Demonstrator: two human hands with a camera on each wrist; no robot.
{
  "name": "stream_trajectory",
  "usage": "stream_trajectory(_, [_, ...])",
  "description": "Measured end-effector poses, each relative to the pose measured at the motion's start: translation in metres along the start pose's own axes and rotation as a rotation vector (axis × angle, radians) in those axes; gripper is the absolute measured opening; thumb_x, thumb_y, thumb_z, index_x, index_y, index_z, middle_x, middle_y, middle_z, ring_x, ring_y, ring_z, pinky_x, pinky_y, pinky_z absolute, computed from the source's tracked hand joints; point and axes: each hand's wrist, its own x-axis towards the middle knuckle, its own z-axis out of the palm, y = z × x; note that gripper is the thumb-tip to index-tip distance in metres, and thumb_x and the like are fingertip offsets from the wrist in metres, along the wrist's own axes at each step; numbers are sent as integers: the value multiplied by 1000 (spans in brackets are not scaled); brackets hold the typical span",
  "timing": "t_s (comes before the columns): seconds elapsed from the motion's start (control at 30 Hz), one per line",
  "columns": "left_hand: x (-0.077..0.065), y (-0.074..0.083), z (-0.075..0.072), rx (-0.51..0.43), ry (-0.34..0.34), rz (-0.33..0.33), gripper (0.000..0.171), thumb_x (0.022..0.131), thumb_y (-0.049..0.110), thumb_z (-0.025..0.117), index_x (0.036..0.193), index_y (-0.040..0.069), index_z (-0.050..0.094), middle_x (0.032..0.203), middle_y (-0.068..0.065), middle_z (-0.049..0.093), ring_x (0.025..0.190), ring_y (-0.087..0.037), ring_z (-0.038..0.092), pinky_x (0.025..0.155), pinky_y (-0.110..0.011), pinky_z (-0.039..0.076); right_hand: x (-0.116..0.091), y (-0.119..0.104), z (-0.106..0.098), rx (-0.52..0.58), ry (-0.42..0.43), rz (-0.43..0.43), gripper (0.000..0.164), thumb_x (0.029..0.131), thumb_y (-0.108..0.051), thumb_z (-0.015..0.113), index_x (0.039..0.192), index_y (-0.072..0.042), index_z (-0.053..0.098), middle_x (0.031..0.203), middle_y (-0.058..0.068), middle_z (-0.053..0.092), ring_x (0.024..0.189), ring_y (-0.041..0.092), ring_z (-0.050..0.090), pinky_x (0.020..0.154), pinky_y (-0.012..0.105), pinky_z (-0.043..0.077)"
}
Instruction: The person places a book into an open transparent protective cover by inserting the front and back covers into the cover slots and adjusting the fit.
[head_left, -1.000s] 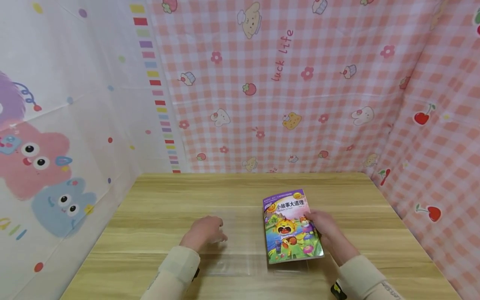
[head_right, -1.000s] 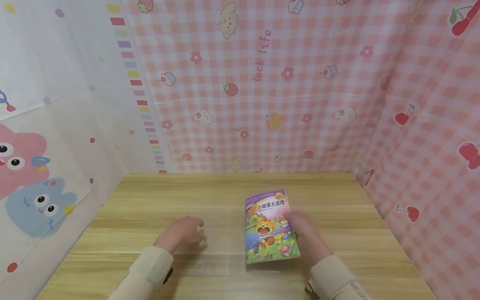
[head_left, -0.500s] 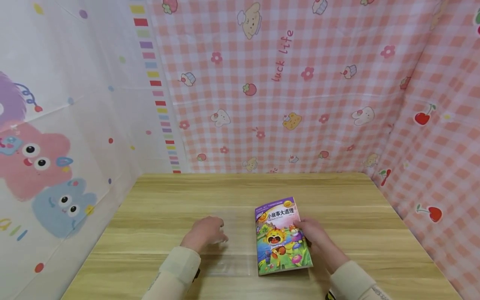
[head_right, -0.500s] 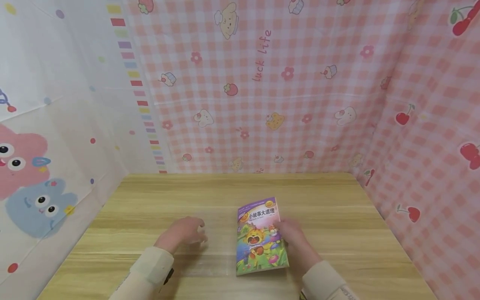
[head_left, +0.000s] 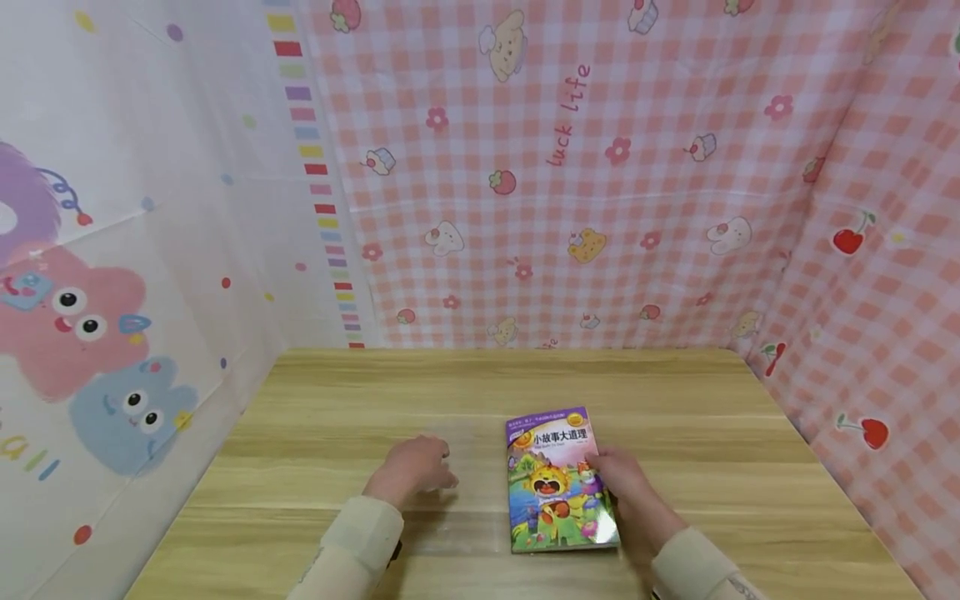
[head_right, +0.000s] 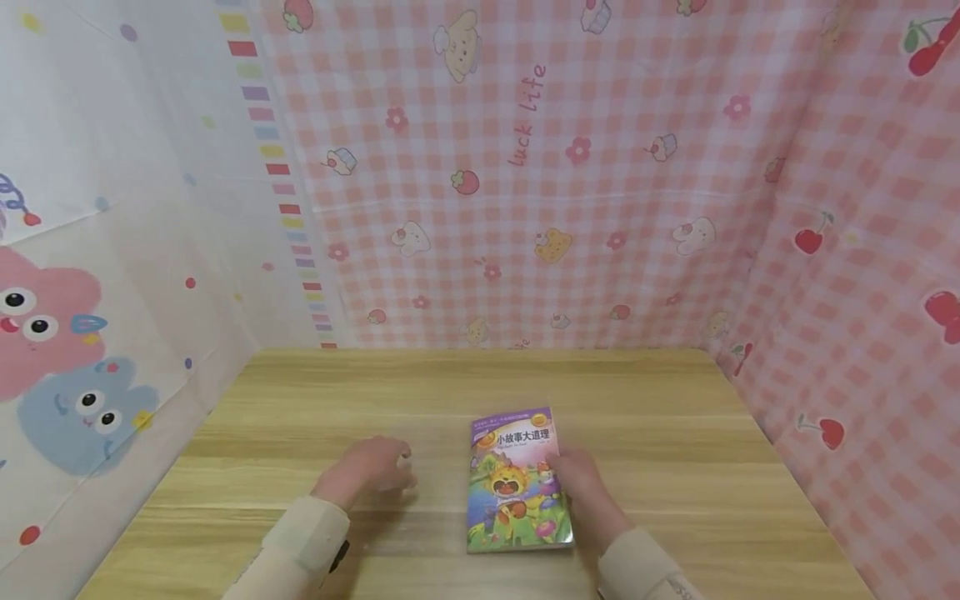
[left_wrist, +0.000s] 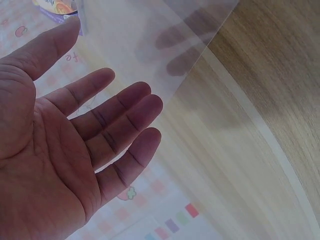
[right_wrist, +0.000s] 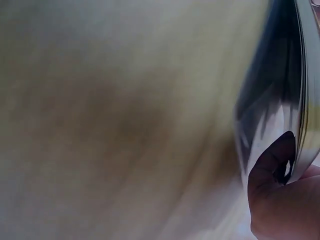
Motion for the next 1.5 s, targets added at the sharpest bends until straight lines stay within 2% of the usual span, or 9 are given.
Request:
stream_trajectory(0.13, [1,-1,1,-6,0,-6,48,79,29,74,117,0,65,116,-18,68,105,-36,59,90,-51,50,-1,5,0,-100,37,-16,32,97,-10,47,115,15,57,80,15,68,63,19,63,56,29,54])
stream_trajectory(0.3, [1,-2,3,-17,-11,-21,48,80,30,73,118,1,64,116,-18,68,104,-35,59,88,-51,51,-5,5,4,-174,28,-36,38,99,-11,44,129,12,51,91,20,69,70,21,64,63,34,57])
stream_trajectory(0.47, [1,-2,3,-25,-13,-24,47,81,29,73,118,1,64,116,-18,67,104,-35,59,88,-52,51,-9,4,9,-305,43,-127,46,97,-13,47,137,11,43,99,21,67,75,21,62,72,41,54])
stream_trajectory(0.6, [2,-3,4,-35,-13,-36,49,81,29,73,119,1,64,117,-18,67,105,-35,59,89,-51,50,-21,-4,13,-487,77,-197,49,94,-19,52,134,8,48,98,19,67,78,25,60,73,45,53])
stream_trajectory(0.73, [2,-5,5,-31,-6,-37,49,80,30,73,119,1,64,118,-17,67,105,-35,59,90,-51,50,-32,-13,12,-684,93,-246,51,93,-24,54,132,9,51,115,31,61,99,42,57,87,61,47])
stream_trajectory(0.83, [2,-6,4,-22,4,-27,49,80,30,73,118,1,65,116,-17,68,104,-35,60,90,-52,50,-36,-17,9,-757,115,-280,42,93,-25,54,119,7,62,105,29,65,92,40,59,82,57,50])
stream_trajectory(1.0, [1,-6,3,-13,6,-16,49,80,31,73,118,1,65,116,-17,68,104,-35,60,89,-51,51,-35,-22,5,-593,123,-227,34,95,-25,51,100,3,70,72,9,64,64,20,55,58,35,46])
stream_trajectory(1.23, [1,-5,3,-10,10,-7,48,80,31,73,117,1,65,116,-17,68,103,-35,60,88,-51,51,-27,-19,1,-452,150,-171,42,97,-26,50,109,10,67,83,15,70,70,20,60,66,39,53])
stream_trajectory(1.5, [0,-5,3,-16,12,-1,46,82,30,71,116,0,65,115,-18,68,102,-35,61,87,-51,51,-26,-20,6,-414,204,-194,36,93,-32,57,78,-1,69,64,5,63,57,14,52,49,26,42])
